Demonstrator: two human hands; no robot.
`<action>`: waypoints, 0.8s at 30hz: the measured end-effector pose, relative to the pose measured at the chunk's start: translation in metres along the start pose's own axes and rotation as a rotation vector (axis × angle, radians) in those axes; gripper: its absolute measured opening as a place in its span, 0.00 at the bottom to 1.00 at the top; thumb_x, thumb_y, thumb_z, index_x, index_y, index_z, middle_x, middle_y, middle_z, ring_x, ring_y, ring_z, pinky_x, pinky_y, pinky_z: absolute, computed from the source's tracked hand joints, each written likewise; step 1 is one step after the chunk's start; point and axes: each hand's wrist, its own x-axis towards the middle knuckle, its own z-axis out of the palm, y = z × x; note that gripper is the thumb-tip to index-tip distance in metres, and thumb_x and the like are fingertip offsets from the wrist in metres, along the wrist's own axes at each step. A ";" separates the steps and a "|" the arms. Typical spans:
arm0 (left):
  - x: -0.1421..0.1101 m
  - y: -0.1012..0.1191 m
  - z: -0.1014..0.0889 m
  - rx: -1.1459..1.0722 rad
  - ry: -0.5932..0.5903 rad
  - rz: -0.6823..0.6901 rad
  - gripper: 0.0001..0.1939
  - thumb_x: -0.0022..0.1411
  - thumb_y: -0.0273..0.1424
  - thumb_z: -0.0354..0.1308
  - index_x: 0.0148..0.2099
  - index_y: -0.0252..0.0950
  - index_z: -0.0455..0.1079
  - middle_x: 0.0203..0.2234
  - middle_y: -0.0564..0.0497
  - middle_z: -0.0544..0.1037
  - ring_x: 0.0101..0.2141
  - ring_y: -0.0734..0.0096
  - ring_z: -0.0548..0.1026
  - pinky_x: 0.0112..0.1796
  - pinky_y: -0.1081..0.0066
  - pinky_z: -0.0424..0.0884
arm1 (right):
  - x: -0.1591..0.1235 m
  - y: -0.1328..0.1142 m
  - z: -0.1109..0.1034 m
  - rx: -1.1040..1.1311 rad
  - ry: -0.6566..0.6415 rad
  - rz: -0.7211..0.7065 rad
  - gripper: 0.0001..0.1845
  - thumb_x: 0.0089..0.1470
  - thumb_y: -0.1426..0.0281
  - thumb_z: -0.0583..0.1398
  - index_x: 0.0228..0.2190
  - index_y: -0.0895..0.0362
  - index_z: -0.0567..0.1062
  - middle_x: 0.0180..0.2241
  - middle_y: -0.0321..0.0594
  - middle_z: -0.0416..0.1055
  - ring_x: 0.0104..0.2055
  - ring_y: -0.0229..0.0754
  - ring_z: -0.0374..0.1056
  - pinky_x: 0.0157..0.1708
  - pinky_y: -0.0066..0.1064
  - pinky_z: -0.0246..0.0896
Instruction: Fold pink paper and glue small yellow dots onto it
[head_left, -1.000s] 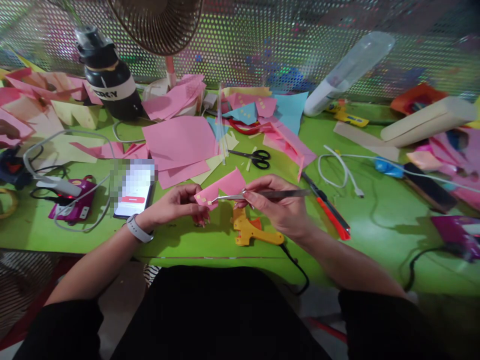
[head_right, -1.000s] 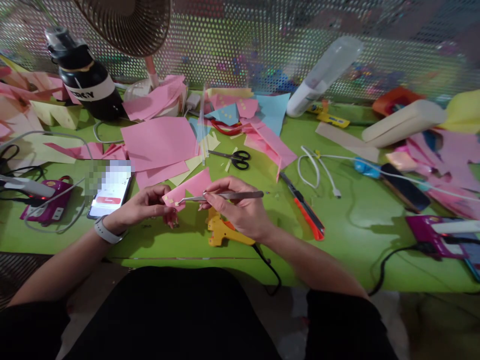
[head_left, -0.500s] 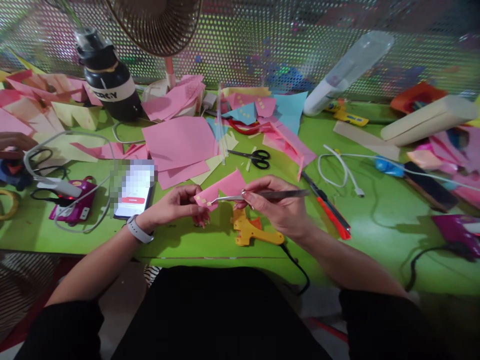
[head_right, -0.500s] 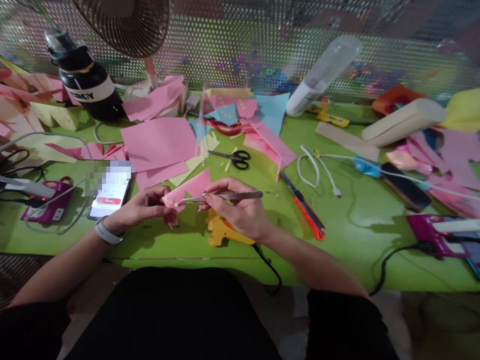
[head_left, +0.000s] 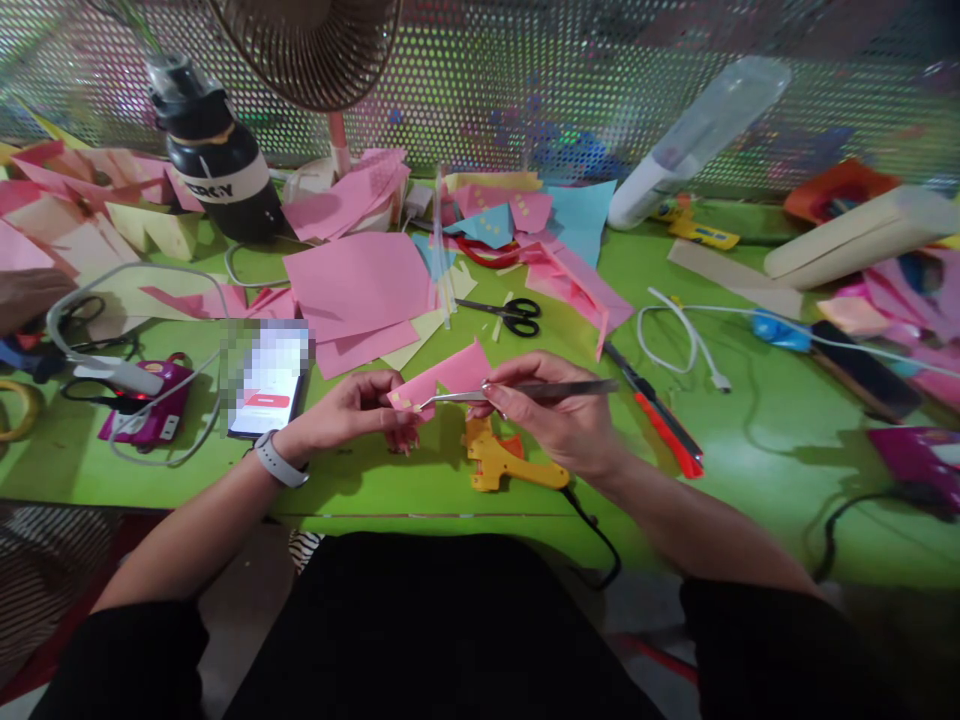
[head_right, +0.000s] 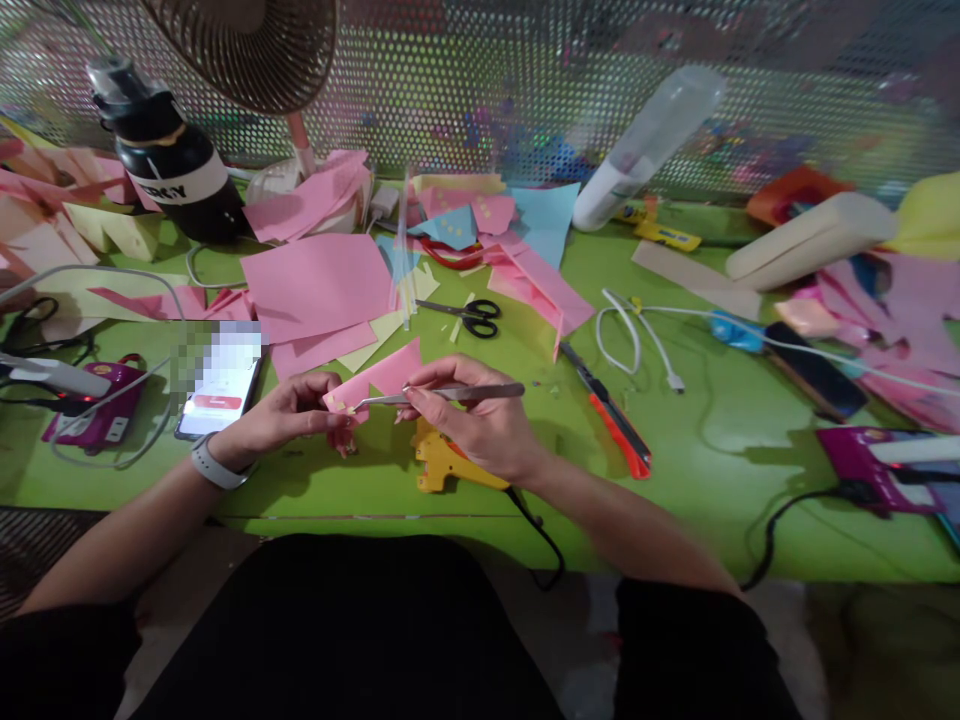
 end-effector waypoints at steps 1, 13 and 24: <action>0.000 0.000 0.000 0.003 -0.001 -0.002 0.10 0.61 0.32 0.65 0.37 0.31 0.69 0.26 0.47 0.81 0.27 0.70 0.80 0.31 0.71 0.77 | 0.000 0.000 0.000 -0.002 -0.001 -0.001 0.10 0.52 0.61 0.68 0.32 0.54 0.75 0.28 0.35 0.79 0.29 0.41 0.78 0.31 0.32 0.76; 0.000 -0.002 -0.001 0.007 0.003 0.007 0.09 0.62 0.31 0.64 0.36 0.31 0.69 0.27 0.45 0.82 0.27 0.69 0.81 0.31 0.70 0.78 | -0.003 -0.001 0.000 -0.040 -0.020 0.001 0.08 0.53 0.63 0.67 0.32 0.52 0.75 0.29 0.35 0.79 0.30 0.41 0.78 0.32 0.33 0.76; 0.001 -0.003 -0.001 -0.002 0.009 0.023 0.08 0.62 0.30 0.65 0.36 0.30 0.71 0.27 0.44 0.82 0.27 0.69 0.81 0.31 0.72 0.78 | -0.005 0.000 0.000 -0.099 0.000 -0.074 0.07 0.53 0.65 0.66 0.34 0.54 0.75 0.30 0.36 0.79 0.31 0.41 0.78 0.31 0.31 0.75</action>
